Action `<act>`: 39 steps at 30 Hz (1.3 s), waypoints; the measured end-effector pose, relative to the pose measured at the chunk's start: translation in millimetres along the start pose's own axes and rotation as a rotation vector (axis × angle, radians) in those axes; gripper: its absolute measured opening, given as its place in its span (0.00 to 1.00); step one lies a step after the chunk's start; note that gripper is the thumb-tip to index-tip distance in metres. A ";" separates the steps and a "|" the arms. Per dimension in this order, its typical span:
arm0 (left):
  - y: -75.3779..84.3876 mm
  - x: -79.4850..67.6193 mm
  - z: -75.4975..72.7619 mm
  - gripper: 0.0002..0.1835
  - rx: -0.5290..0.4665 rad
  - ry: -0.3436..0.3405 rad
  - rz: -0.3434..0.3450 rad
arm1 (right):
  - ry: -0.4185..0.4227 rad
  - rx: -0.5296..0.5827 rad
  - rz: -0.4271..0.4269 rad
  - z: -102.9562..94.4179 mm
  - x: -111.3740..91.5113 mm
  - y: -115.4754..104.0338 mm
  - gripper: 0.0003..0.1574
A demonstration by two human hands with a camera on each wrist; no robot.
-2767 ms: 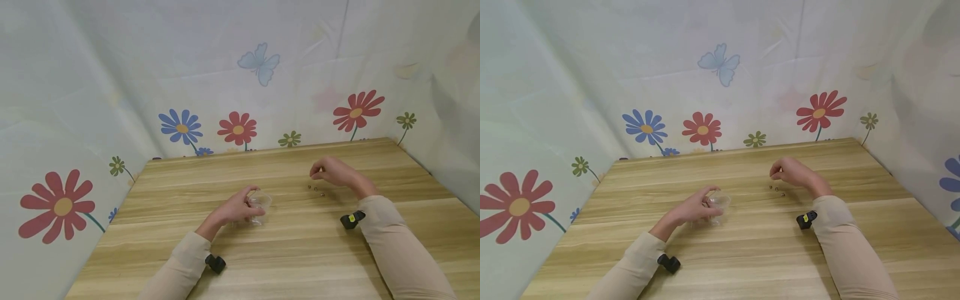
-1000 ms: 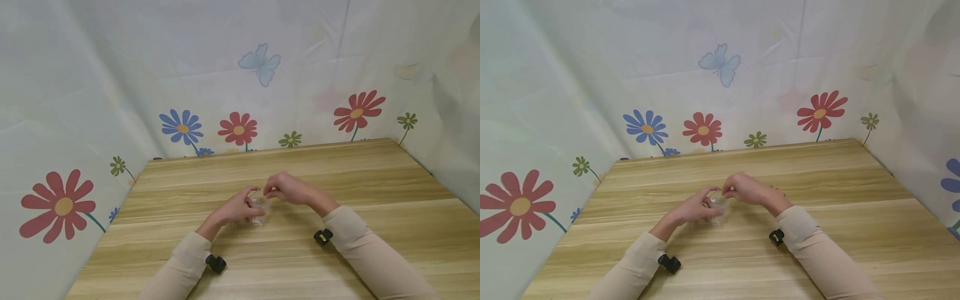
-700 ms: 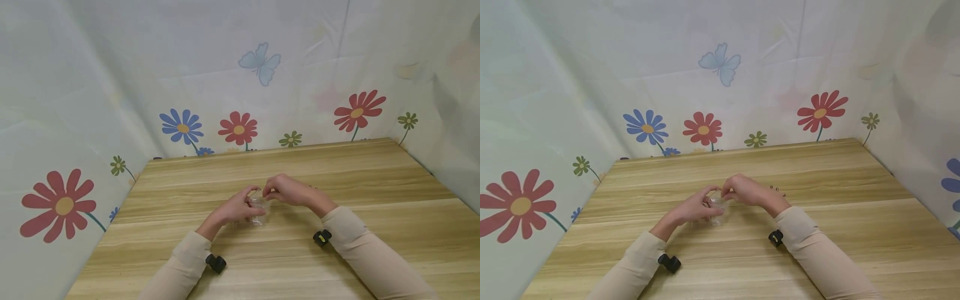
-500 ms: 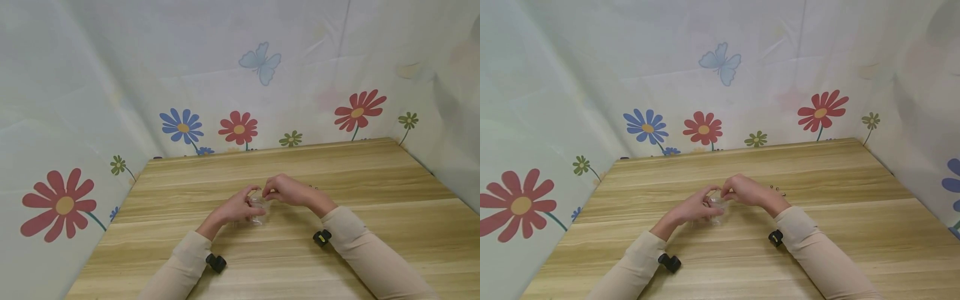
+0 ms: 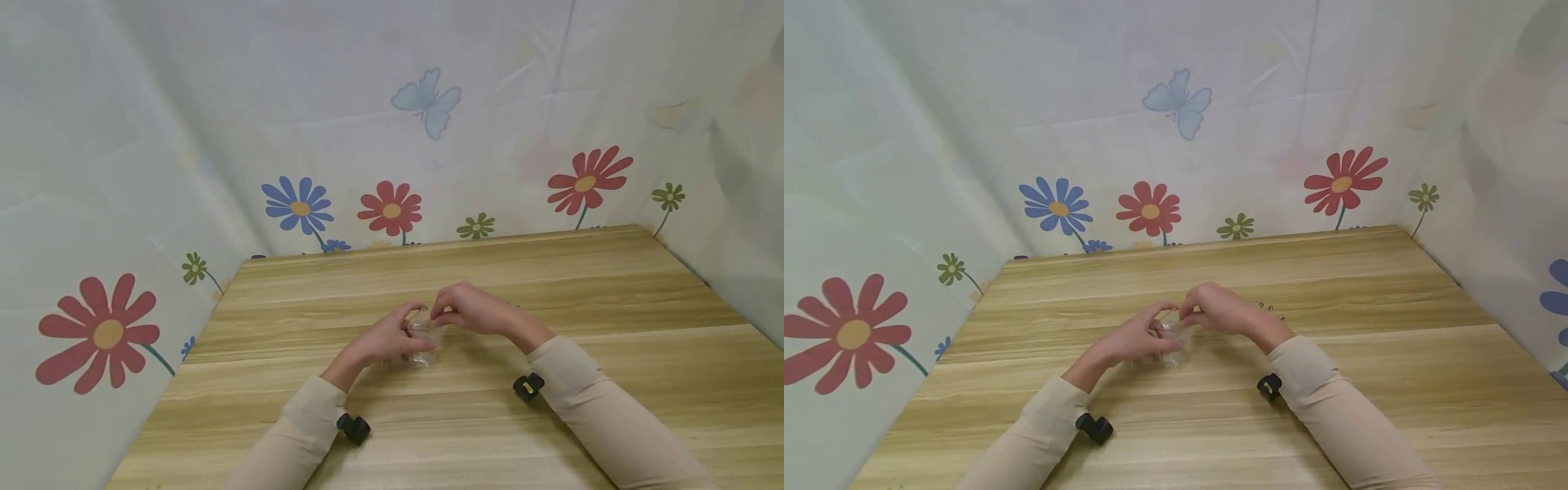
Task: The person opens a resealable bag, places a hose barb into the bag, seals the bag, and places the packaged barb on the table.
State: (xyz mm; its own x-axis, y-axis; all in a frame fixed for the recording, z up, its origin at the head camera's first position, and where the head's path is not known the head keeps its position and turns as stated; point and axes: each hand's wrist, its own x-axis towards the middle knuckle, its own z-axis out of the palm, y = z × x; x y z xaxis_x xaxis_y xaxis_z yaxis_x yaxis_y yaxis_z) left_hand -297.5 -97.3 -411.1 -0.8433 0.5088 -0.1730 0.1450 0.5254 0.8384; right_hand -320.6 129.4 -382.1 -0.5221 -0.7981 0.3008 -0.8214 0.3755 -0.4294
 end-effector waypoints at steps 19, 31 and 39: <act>-2.7 0.7 0.0 0.43 -0.032 0.000 0.006 | 0.053 -0.004 0.119 -26.6 -20.6 11.4 0.06; -2.5 3.0 -0.7 0.44 -0.016 0.006 0.009 | 0.042 -0.057 0.226 -41.3 -39.3 17.4 0.09; -4.7 3.5 0.8 0.42 -0.026 0.002 0.024 | 0.033 -0.063 0.281 -46.8 -59.1 29.6 0.09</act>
State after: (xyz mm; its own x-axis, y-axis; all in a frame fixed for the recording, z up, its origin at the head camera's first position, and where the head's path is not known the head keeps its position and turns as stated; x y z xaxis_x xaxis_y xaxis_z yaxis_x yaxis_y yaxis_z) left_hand -300.7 -97.4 -416.0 -0.8408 0.5196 -0.1518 0.1517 0.4954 0.8553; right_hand -324.8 209.7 -372.7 -0.7375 -0.6433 0.2056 -0.6557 0.6092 -0.4460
